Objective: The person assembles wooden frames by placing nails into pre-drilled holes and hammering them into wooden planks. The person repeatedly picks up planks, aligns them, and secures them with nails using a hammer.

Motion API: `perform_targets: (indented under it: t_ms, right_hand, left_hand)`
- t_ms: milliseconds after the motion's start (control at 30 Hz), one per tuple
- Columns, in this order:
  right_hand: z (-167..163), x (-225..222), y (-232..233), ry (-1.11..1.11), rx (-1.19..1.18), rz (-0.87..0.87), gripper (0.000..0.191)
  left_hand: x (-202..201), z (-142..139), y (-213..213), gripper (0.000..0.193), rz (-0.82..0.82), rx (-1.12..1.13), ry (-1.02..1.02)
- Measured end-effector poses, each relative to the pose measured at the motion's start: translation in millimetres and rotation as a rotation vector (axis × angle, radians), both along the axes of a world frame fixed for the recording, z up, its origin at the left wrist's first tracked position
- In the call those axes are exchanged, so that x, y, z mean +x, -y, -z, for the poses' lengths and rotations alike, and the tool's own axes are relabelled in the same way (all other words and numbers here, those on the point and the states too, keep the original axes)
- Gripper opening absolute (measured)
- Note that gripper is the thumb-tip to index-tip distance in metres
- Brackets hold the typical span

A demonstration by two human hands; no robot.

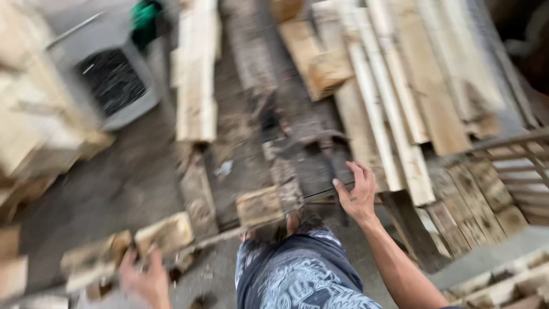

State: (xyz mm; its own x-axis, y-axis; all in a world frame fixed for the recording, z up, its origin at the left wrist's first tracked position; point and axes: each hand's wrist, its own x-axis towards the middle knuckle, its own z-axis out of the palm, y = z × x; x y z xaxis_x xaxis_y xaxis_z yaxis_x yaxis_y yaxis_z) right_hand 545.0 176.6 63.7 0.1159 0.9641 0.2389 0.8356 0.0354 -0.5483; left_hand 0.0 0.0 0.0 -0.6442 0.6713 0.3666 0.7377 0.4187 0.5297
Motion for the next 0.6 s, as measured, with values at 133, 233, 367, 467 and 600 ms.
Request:
perform_targets:
  t_ms: [133,233,367,467,600]
  right_hand:
    - [13.4,84.5,-33.7,0.048,0.010,0.162,0.055]
    - [23.0,120.4,-69.5,0.243,-0.124,0.331,0.091]
    - [25.7,148.9,-94.3,0.111,-0.251,0.488,0.086]
    - [25.3,162.3,-98.9,0.127,-0.216,0.420,0.070]
    - [20.5,175.0,-104.0,0.140,-0.033,0.338,0.056]
  left_hand:
    - [40.8,-0.3,-20.0,0.034,0.049,0.169,0.458]
    - [96.7,8.2,-41.8,0.035,0.002,-0.189,0.350]
    - [159.0,11.0,-61.3,0.033,0.257,-0.026,0.470]
    - [174.6,17.4,-68.5,0.035,0.285,-0.068,0.616]
    - [171.8,28.7,-72.2,0.042,0.264,-0.272,0.700]
